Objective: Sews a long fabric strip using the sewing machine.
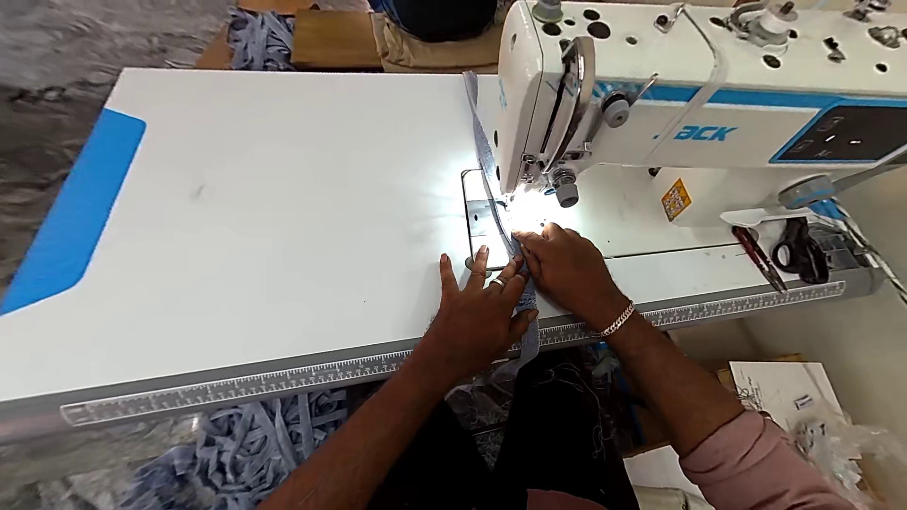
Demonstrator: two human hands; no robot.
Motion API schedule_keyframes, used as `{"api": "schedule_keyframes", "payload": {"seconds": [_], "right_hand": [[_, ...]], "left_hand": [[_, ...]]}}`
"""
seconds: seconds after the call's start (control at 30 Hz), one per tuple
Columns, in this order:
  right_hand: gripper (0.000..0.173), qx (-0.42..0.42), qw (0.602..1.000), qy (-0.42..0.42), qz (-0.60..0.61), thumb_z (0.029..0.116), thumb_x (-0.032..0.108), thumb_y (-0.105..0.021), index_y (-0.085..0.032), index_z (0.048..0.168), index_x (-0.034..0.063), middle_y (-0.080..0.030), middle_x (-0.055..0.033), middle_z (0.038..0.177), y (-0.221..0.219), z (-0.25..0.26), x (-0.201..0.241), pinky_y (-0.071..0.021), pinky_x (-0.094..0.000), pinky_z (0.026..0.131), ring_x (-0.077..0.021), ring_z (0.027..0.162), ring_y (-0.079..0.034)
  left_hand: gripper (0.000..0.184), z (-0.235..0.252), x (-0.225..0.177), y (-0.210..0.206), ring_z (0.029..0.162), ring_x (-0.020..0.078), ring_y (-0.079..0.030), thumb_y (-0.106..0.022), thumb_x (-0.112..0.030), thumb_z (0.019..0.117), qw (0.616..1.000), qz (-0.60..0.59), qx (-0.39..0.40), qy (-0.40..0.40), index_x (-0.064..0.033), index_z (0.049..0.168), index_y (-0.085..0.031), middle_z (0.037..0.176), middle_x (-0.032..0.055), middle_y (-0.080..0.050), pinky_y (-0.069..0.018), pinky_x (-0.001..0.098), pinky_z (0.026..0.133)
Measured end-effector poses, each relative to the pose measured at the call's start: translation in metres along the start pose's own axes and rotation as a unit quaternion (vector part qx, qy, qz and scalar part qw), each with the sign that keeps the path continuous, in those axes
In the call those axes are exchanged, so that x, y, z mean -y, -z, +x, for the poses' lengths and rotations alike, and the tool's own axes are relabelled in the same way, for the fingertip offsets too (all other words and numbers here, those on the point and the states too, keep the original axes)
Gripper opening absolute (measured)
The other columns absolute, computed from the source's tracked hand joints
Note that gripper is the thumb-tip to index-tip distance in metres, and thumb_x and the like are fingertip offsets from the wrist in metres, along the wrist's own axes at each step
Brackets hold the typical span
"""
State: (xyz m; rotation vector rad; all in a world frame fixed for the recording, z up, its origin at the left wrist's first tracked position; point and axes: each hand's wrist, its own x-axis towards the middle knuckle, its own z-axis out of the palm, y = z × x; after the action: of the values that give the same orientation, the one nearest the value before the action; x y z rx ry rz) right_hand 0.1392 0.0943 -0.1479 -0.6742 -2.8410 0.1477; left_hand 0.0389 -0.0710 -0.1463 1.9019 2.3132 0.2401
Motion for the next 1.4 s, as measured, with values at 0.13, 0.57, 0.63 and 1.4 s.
{"api": "schedule_keyframes", "payload": {"seconds": [0.13, 0.57, 0.63, 1.4], "right_hand": [[0.039, -0.005, 1.000, 0.016, 0.004, 0.1066, 0.029, -0.042, -0.065, 0.139, 0.0294, -0.062, -0.0114, 0.094, -0.002, -0.003, -0.002, -0.0488, -0.0444, 0.068, -0.0293, 0.086, -0.063], [0.035, -0.057, 0.993, 0.034, 0.099, 0.1061, 0.033, -0.047, -0.071, 0.130, 0.0255, -0.064, -0.0057, 0.097, -0.009, -0.024, -0.010, -0.0473, -0.0417, 0.076, -0.0227, 0.088, -0.061], [0.034, -0.038, 0.989, 0.041, 0.136, 0.1059, 0.033, -0.049, -0.072, 0.128, 0.0229, -0.065, -0.0041, 0.098, -0.003, -0.036, -0.012, -0.0485, -0.0417, 0.078, -0.0208, 0.089, -0.062], [0.052, 0.018, 0.965, -0.251, -0.073, 0.1038, 0.010, -0.049, -0.043, 0.155, 0.0048, -0.046, -0.0223, 0.155, 0.077, -0.104, -0.146, -0.0197, -0.0829, 0.108, -0.0489, 0.143, -0.040]], "left_hand": [[0.068, 0.001, 0.000, 0.002, 0.156, 0.0398, -0.021, -0.027, -0.065, 0.1037, 1.000, 0.022, 0.002, 0.007, -0.0235, 0.154, -0.048, 0.164, -0.0040, -0.040, -0.0065, 0.0829, 0.113], [0.074, 0.020, 0.015, 0.005, 0.157, 0.0417, -0.018, -0.023, -0.065, 0.1034, 0.999, 0.031, -0.005, 0.039, -0.0198, 0.159, -0.041, 0.165, 0.0014, -0.039, -0.0025, 0.0835, 0.112], [0.075, 0.023, 0.017, 0.006, 0.157, 0.0426, -0.016, -0.022, -0.065, 0.1037, 0.998, 0.033, -0.010, 0.044, -0.0190, 0.158, -0.042, 0.165, 0.0020, -0.039, -0.0019, 0.0837, 0.112], [0.061, 0.086, 0.059, 0.023, 0.158, 0.0409, -0.013, -0.027, -0.050, 0.1068, 0.996, 0.008, 0.002, 0.089, -0.0210, 0.158, -0.043, 0.167, 0.0009, -0.035, 0.0013, 0.0848, 0.110]]}}
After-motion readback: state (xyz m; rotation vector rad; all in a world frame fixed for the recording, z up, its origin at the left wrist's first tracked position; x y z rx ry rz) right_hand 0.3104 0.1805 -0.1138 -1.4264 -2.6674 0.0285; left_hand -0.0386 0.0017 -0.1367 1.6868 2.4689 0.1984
